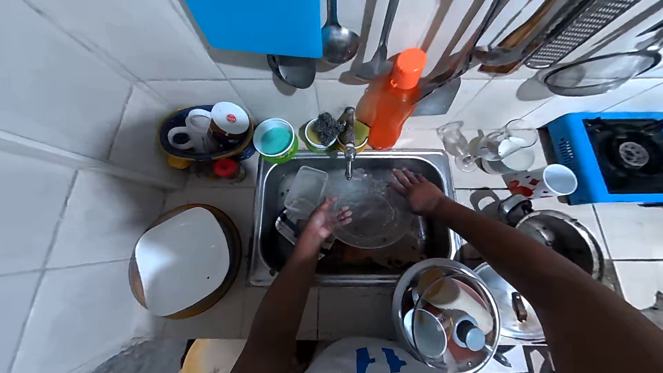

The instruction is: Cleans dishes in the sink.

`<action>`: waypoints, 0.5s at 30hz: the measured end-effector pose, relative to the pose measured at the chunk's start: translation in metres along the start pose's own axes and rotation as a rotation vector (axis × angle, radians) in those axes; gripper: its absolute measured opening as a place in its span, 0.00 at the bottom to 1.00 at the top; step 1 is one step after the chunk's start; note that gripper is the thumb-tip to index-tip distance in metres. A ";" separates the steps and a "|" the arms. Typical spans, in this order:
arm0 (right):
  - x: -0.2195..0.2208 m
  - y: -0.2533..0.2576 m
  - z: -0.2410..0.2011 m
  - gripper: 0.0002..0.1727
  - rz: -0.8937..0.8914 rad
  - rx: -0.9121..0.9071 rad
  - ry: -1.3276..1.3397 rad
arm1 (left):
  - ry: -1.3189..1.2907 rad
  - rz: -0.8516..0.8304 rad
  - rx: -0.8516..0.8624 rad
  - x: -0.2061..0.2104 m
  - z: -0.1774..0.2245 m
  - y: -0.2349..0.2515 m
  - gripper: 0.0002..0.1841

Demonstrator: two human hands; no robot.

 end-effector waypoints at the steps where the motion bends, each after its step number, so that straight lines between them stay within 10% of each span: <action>1: -0.006 -0.008 -0.004 0.48 0.041 -0.066 0.017 | -0.012 0.001 -0.012 0.001 -0.002 -0.002 0.26; 9: -0.064 -0.072 -0.043 0.10 0.393 -0.444 0.520 | 0.024 -0.004 -0.099 0.009 -0.006 0.000 0.18; 15: -0.114 -0.108 -0.020 0.04 0.496 -0.209 0.951 | 0.034 -0.280 -0.029 0.052 -0.024 0.007 0.24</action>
Point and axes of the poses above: each hand's wrist, its own y-axis towards the middle knuckle, its own x-axis out of the palm, z = x × y, the point moved 4 cm from there along y, towards the middle knuckle, and after that the axes turned 8 degrees about y, right-handed, at the moved point
